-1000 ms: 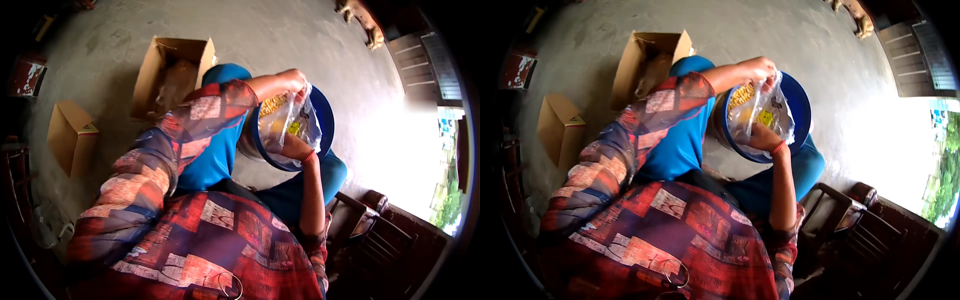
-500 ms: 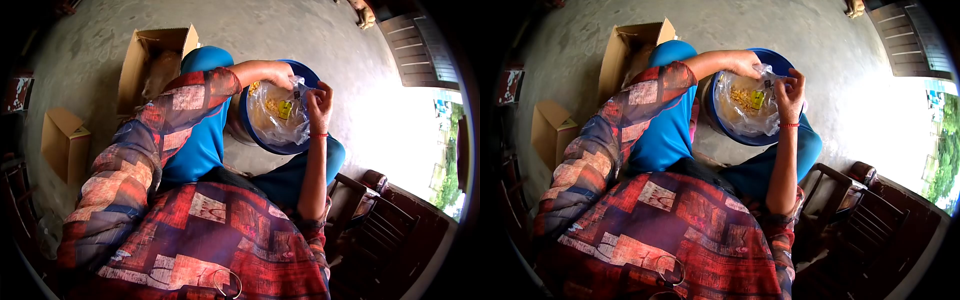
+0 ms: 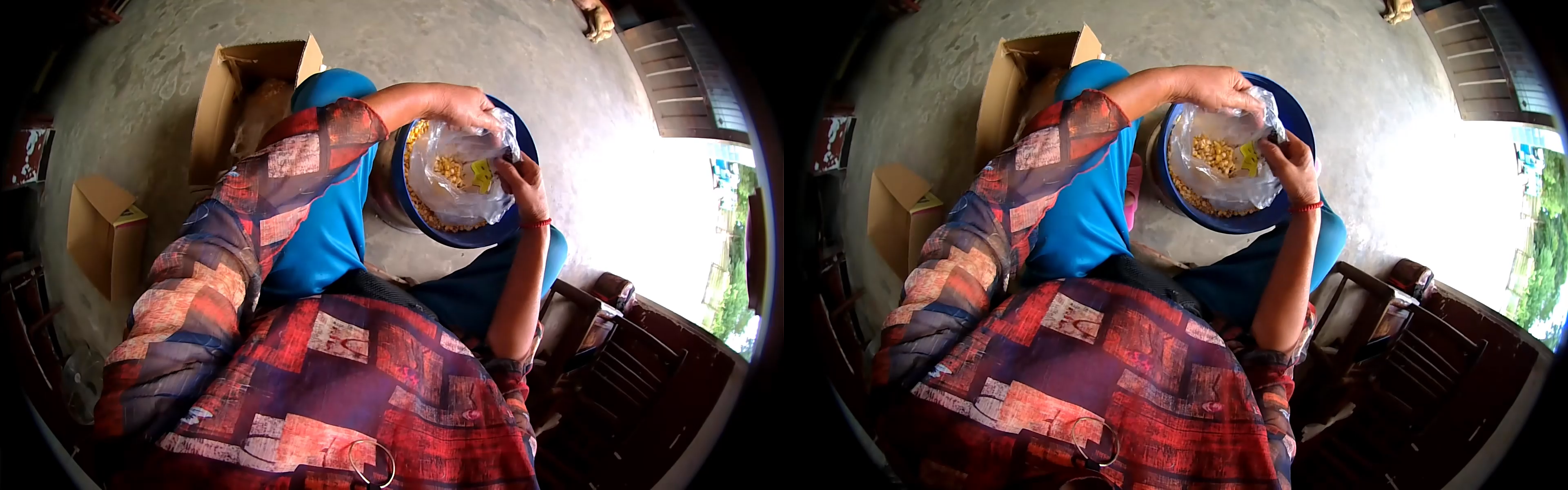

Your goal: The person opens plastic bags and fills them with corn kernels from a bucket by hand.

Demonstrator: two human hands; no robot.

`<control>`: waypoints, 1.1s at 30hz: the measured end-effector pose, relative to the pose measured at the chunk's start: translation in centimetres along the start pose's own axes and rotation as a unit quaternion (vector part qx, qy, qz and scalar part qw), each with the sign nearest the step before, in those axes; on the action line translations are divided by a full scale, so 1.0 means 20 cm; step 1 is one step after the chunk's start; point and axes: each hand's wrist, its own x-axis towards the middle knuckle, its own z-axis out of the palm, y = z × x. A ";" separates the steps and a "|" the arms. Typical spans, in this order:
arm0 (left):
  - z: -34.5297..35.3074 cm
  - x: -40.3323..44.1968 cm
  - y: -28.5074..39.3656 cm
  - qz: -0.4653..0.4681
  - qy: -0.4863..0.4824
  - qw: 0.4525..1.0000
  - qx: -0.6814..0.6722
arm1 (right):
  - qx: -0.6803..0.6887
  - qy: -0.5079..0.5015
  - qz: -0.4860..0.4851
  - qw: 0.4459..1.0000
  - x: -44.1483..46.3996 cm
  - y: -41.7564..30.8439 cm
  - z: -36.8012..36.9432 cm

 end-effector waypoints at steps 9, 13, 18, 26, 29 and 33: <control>-0.03 0.06 -0.09 -0.032 0.100 0.958 0.266 | -0.005 0.169 -0.154 0.973 0.03 -0.04 0.10; -0.06 0.04 -0.03 -0.076 0.063 0.985 0.144 | -0.223 0.287 -0.178 0.915 0.04 -0.02 0.09; -0.04 -0.01 -0.01 -0.057 -0.016 0.998 0.030 | -0.160 0.096 0.006 0.982 0.05 0.08 0.05; 0.00 -0.10 0.13 -0.138 -0.102 0.978 -0.115 | 0.107 -0.067 0.117 0.985 0.02 0.10 0.06; -0.01 -0.06 0.07 -0.103 -0.088 0.985 -0.107 | 0.059 0.085 -0.037 0.994 0.05 0.05 0.10; -0.01 -0.03 0.05 -0.095 0.014 0.994 -0.048 | -0.197 0.146 0.016 0.969 0.15 0.27 0.01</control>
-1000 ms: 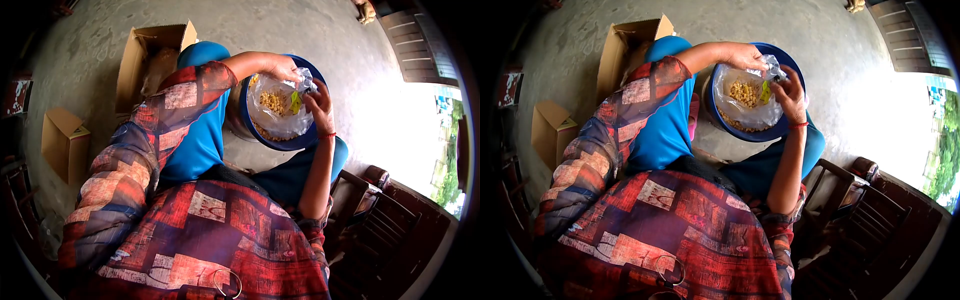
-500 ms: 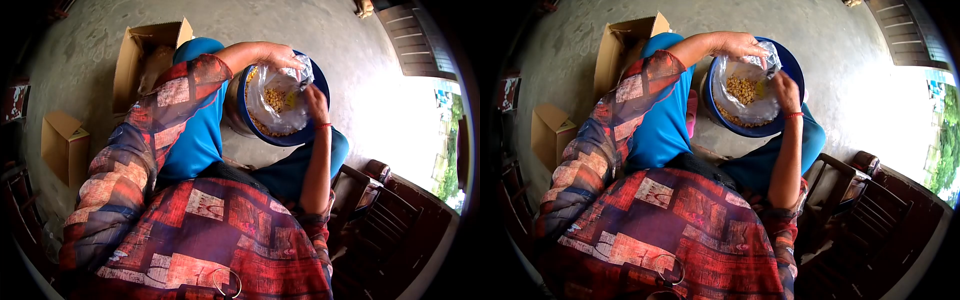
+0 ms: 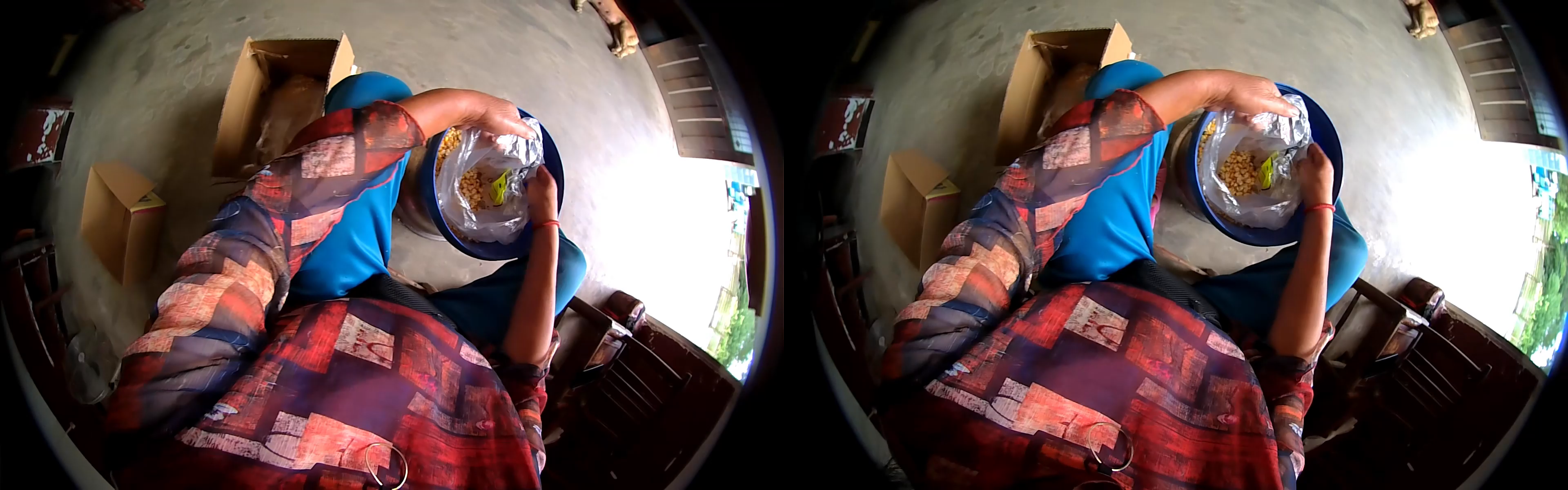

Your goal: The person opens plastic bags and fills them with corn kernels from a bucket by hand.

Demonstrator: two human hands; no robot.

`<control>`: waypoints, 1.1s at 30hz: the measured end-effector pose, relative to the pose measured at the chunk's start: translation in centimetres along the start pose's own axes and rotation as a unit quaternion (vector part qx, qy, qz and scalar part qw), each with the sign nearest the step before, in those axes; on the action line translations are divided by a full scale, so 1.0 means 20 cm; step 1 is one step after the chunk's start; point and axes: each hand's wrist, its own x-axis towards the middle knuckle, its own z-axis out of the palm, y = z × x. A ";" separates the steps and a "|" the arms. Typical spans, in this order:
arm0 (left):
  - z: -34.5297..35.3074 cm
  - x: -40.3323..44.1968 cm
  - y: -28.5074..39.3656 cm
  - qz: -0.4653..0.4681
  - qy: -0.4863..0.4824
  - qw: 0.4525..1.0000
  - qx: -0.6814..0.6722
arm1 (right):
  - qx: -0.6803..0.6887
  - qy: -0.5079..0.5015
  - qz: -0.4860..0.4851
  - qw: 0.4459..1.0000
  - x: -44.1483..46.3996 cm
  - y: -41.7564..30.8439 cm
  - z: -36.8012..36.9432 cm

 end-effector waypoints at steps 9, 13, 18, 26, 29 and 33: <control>-0.03 0.03 -0.03 0.038 0.043 0.998 0.014 | -0.164 -0.077 -0.052 0.982 0.03 0.41 0.21; -0.03 0.04 -0.02 0.056 0.057 0.996 0.031 | -0.139 -0.093 -0.034 0.985 0.01 0.40 0.22; -0.03 0.06 -0.04 0.054 0.062 0.996 0.038 | -0.061 -0.106 -0.014 0.992 -0.01 0.42 0.26; -0.03 0.08 -0.06 0.085 0.041 0.995 0.014 | 0.235 -0.142 0.103 0.956 0.04 0.34 0.15; -0.03 0.08 -0.07 0.083 0.046 0.994 0.054 | 0.358 -0.066 0.088 0.927 -0.07 -0.03 0.05; -0.02 0.15 -0.14 0.093 0.071 0.988 0.103 | 0.425 -0.029 0.094 0.900 -0.10 -0.22 -0.07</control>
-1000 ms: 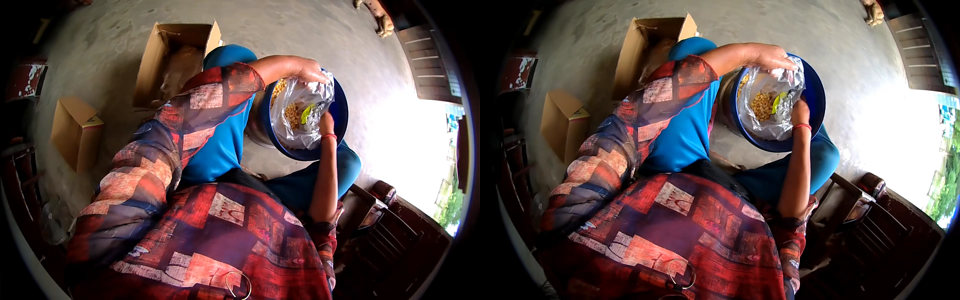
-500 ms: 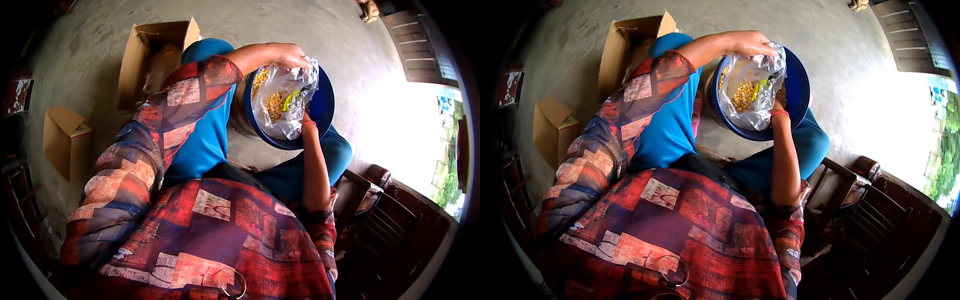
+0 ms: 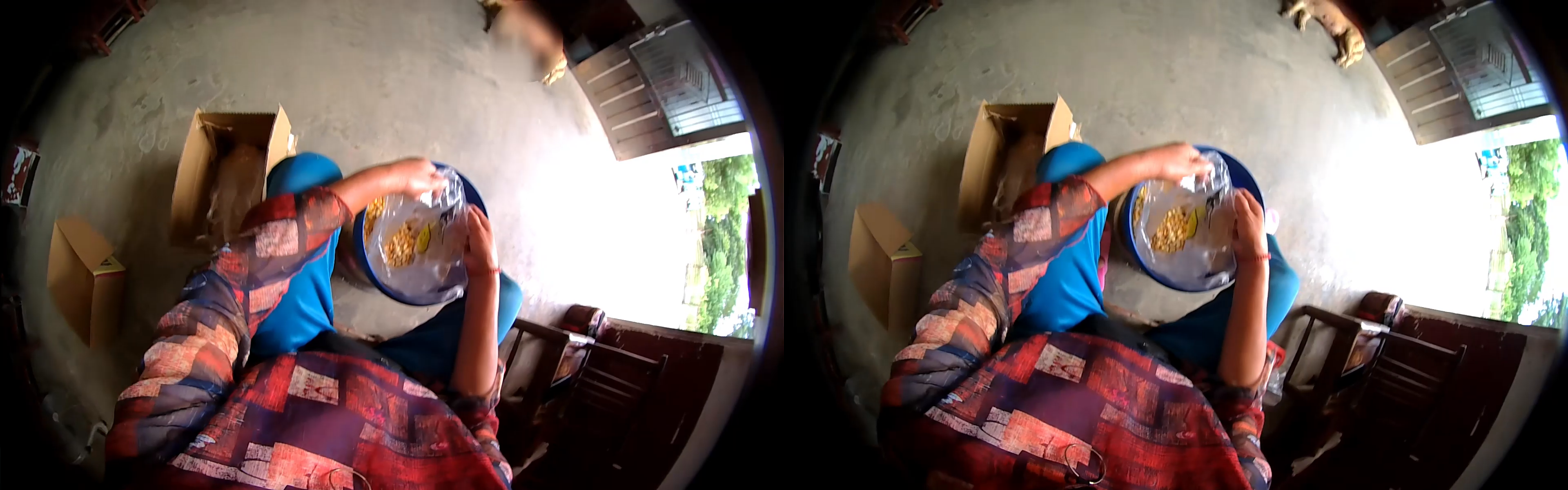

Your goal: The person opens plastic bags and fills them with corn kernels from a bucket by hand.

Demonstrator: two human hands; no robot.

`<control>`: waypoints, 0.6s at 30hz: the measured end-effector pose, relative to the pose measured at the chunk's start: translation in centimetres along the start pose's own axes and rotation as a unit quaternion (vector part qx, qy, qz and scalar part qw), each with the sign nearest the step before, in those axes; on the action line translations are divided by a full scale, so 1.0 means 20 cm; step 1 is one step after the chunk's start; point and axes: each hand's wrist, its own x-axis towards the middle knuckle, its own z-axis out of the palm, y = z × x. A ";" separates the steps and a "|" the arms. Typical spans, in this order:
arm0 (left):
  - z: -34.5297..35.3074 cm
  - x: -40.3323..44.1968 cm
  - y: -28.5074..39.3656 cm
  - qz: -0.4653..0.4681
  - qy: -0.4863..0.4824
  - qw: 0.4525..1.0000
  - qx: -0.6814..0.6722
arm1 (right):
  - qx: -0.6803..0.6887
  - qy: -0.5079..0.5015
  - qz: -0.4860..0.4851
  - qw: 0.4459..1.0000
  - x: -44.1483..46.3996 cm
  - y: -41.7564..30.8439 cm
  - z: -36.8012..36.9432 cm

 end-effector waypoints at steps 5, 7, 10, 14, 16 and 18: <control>0.02 -0.02 0.00 -0.016 0.020 0.997 0.072 | 0.138 -0.144 0.009 0.980 -0.23 -0.19 0.12; 0.01 -0.04 0.02 -0.011 0.027 0.994 0.108 | 0.138 -0.160 0.018 0.977 -0.26 -0.21 0.19; 0.02 -0.07 0.08 -0.087 0.002 0.990 0.107 | 0.137 -0.174 0.046 0.974 -0.31 -0.14 0.27; 0.07 -0.05 -0.04 0.051 0.042 0.985 0.157 | 0.119 -0.175 0.091 0.973 -0.32 -0.08 0.36; 0.07 -0.04 -0.04 -0.021 0.014 0.994 0.110 | 0.115 -0.177 0.095 0.973 -0.31 -0.07 0.35; 0.06 -0.07 0.03 -0.022 0.026 0.998 0.059 | 0.113 -0.167 0.099 0.974 -0.30 -0.04 0.32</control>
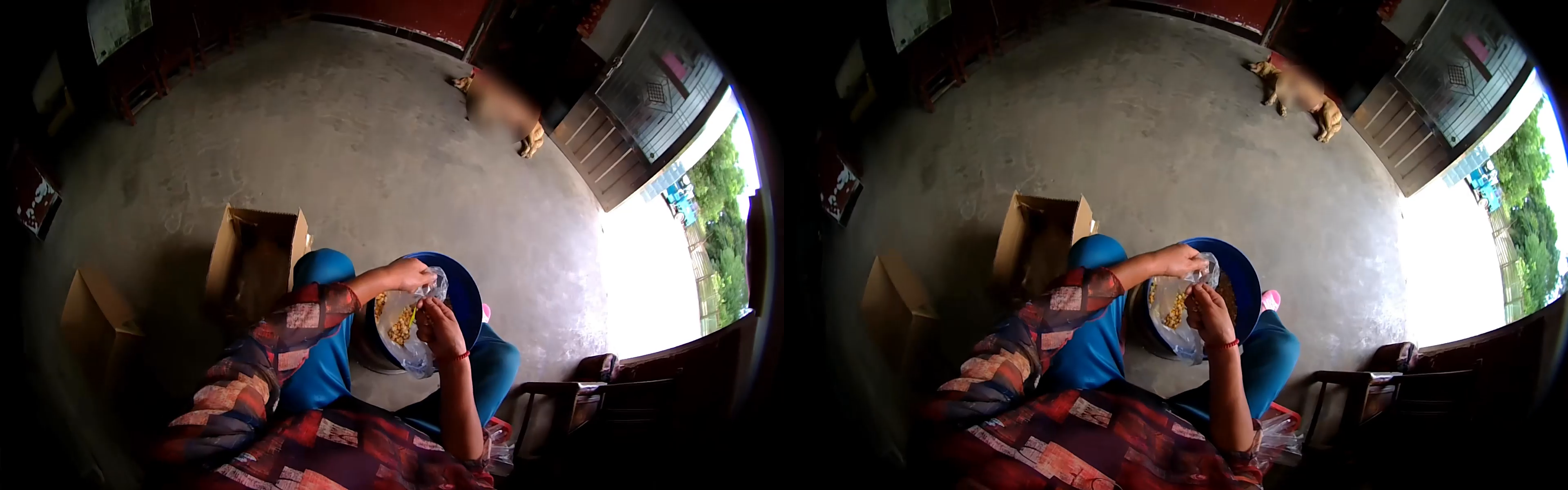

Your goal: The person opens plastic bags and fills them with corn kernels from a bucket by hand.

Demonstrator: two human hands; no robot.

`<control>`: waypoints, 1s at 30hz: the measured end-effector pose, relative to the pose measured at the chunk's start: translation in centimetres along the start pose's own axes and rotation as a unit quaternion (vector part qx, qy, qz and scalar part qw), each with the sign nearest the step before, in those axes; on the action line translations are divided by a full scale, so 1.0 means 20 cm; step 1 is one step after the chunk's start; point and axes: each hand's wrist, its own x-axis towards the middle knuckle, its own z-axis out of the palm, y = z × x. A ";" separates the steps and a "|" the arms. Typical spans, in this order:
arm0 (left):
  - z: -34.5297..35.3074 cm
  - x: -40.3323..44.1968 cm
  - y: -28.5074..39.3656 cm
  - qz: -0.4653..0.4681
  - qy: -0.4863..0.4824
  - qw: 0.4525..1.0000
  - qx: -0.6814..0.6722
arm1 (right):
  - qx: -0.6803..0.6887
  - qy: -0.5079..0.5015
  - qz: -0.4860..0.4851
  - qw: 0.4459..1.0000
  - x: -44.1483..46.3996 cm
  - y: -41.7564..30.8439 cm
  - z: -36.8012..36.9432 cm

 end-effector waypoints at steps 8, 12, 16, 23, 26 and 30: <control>0.09 0.01 0.09 0.072 0.065 0.970 -0.222 | -0.199 0.220 -0.064 0.953 0.22 -0.11 -0.15; 0.07 -0.06 0.21 -0.088 0.069 0.894 -0.434 | -0.406 0.182 -0.243 0.862 0.36 0.01 -0.35; 0.07 -0.09 0.10 -0.103 0.100 0.791 -0.595 | -0.664 0.196 -0.121 0.711 0.18 0.00 -0.22; 0.10 -0.25 -0.01 -0.103 -0.008 0.793 -0.601 | -0.784 0.186 -0.008 0.593 -0.01 0.07 -0.20; 0.12 -0.22 -0.02 -0.119 0.058 0.791 -0.597 | -0.809 0.221 -0.046 0.543 -0.05 0.08 -0.17; 0.16 -0.21 0.04 -0.102 0.094 0.824 -0.550 | -0.819 0.145 -0.030 0.554 -0.09 0.05 0.03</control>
